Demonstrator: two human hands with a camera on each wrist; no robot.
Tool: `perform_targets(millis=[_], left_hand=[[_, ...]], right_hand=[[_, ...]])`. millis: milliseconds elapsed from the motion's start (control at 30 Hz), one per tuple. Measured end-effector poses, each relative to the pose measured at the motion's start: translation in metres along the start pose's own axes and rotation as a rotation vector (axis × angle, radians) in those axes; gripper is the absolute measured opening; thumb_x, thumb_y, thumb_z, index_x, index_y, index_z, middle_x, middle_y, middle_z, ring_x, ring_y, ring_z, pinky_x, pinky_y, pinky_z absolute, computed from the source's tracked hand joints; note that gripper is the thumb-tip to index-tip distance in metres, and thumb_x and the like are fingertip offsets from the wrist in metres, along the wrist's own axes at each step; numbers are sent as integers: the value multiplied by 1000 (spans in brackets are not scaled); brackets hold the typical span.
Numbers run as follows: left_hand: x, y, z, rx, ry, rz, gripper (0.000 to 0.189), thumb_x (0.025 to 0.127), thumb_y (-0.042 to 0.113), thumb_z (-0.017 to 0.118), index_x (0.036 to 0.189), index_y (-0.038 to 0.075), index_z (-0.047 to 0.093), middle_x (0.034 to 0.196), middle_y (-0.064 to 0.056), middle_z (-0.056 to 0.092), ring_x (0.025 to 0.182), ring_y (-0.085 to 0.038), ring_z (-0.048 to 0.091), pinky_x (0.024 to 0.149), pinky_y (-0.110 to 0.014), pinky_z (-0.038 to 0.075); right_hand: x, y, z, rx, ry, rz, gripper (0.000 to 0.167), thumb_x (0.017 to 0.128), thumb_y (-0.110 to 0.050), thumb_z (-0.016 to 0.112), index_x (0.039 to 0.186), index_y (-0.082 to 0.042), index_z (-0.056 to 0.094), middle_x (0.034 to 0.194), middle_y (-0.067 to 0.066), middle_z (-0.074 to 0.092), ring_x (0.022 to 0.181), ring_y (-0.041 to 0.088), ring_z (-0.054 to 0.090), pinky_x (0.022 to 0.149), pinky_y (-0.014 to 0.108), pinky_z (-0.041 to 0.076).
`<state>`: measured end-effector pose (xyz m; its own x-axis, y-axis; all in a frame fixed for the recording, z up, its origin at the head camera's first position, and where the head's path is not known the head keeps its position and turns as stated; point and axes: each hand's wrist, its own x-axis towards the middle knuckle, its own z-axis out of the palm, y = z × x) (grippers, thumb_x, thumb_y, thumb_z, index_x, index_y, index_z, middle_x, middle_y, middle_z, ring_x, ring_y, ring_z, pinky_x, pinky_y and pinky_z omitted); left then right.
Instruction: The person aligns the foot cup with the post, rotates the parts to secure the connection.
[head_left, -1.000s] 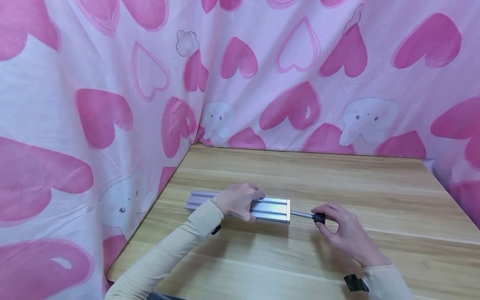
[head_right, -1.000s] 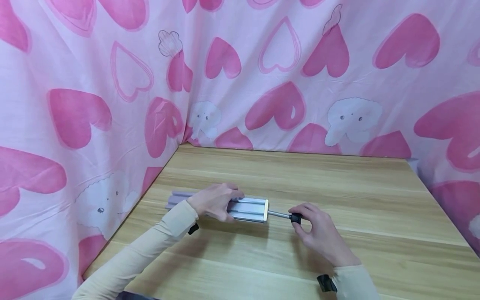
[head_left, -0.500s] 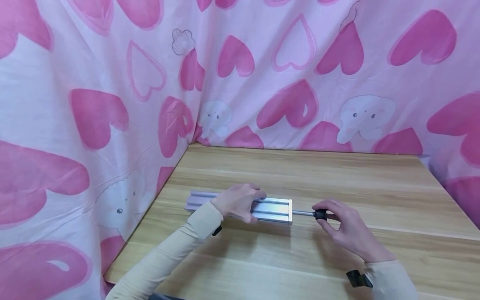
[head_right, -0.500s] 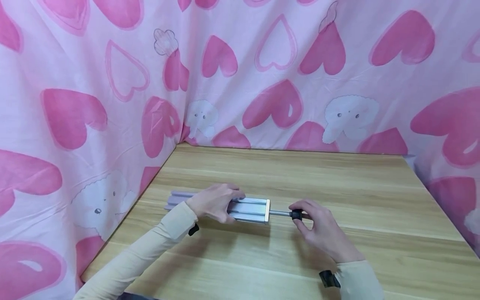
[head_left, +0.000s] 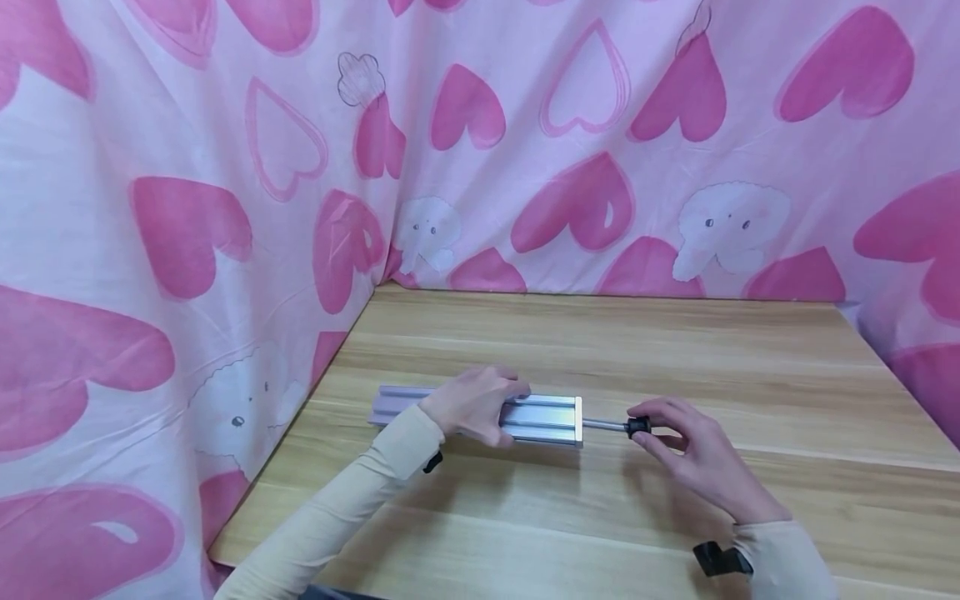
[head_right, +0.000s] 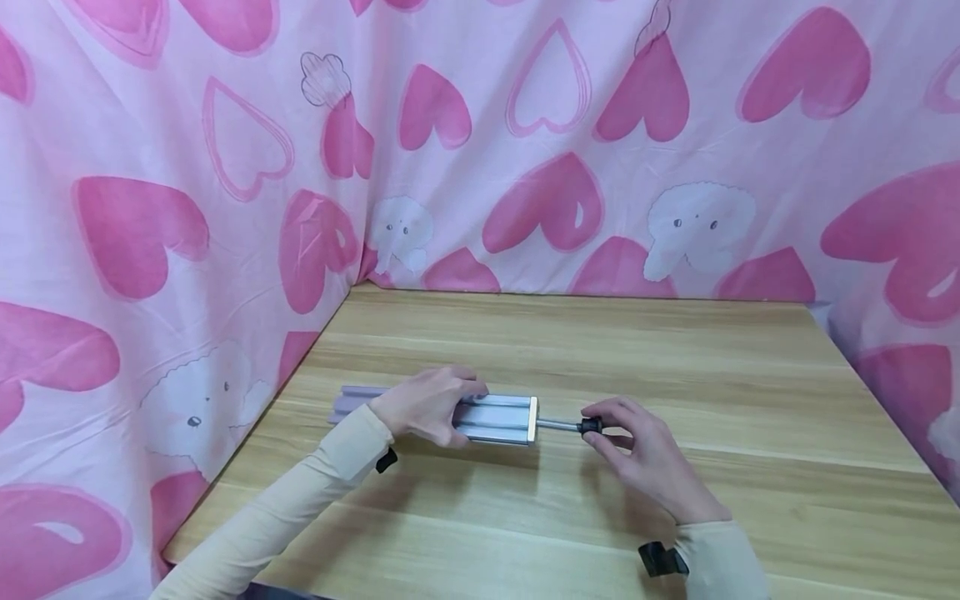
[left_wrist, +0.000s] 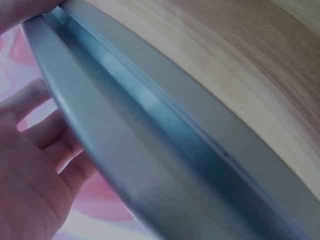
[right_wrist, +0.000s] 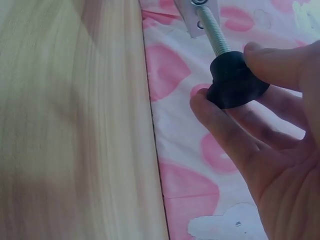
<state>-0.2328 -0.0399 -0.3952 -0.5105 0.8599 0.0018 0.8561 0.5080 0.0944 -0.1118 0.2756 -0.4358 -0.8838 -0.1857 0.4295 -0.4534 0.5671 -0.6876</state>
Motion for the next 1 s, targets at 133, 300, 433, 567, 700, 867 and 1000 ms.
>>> perform_targets(millis=[133, 300, 433, 567, 700, 867, 1000], left_hand=[[0, 0, 1, 6, 4, 4, 61, 70, 46, 78, 122, 15, 68, 104, 1, 68, 85, -10, 57, 74, -23, 52], [0, -1, 4, 2, 7, 6, 62, 69, 45, 78, 122, 14, 68, 106, 1, 69, 87, -10, 58, 77, -25, 53], [1, -1, 6, 0, 11, 3, 62, 69, 46, 78, 121, 15, 68, 105, 1, 68, 87, -10, 57, 76, -24, 53], [1, -1, 7, 19, 17, 12, 61, 67, 47, 78, 119, 16, 68, 102, 2, 67, 85, -9, 57, 74, -23, 52], [0, -1, 8, 31, 20, 8, 62, 68, 48, 78, 120, 17, 68, 103, 3, 67, 85, -9, 57, 74, -23, 52], [-1, 0, 9, 40, 20, 5, 60, 67, 47, 78, 119, 18, 68, 102, 3, 65, 84, -8, 56, 73, -23, 52], [-3, 0, 9, 48, 24, 11, 59, 67, 47, 78, 118, 18, 67, 100, 3, 64, 83, -8, 56, 71, -22, 51]], right_hand=[[0, 3, 1, 32, 4, 46, 38, 86, 3, 75, 120, -10, 69, 109, 4, 70, 97, 0, 67, 77, 20, 58], [-1, 4, 2, 51, 3, 107, 27, 91, -6, 72, 118, -12, 67, 104, 5, 73, 94, 5, 70, 79, 19, 57], [-1, 4, 2, 27, 7, 122, 24, 93, -9, 72, 116, -12, 68, 102, 4, 74, 90, 5, 71, 77, 18, 57], [-2, 5, 2, 12, -3, 136, 20, 96, -12, 67, 117, -11, 68, 100, 4, 75, 83, 4, 72, 73, 20, 58], [-3, 4, 3, 76, -44, 205, 20, 101, -17, 60, 118, -10, 67, 100, 7, 75, 82, 9, 74, 73, 24, 59], [-2, 2, 3, 202, -72, 300, 30, 103, -22, 57, 118, 2, 67, 100, 17, 73, 84, 13, 75, 74, 28, 60], [-1, 1, 3, 283, -84, 347, 37, 104, -22, 56, 120, 10, 64, 102, 22, 72, 83, 15, 76, 75, 32, 61]])
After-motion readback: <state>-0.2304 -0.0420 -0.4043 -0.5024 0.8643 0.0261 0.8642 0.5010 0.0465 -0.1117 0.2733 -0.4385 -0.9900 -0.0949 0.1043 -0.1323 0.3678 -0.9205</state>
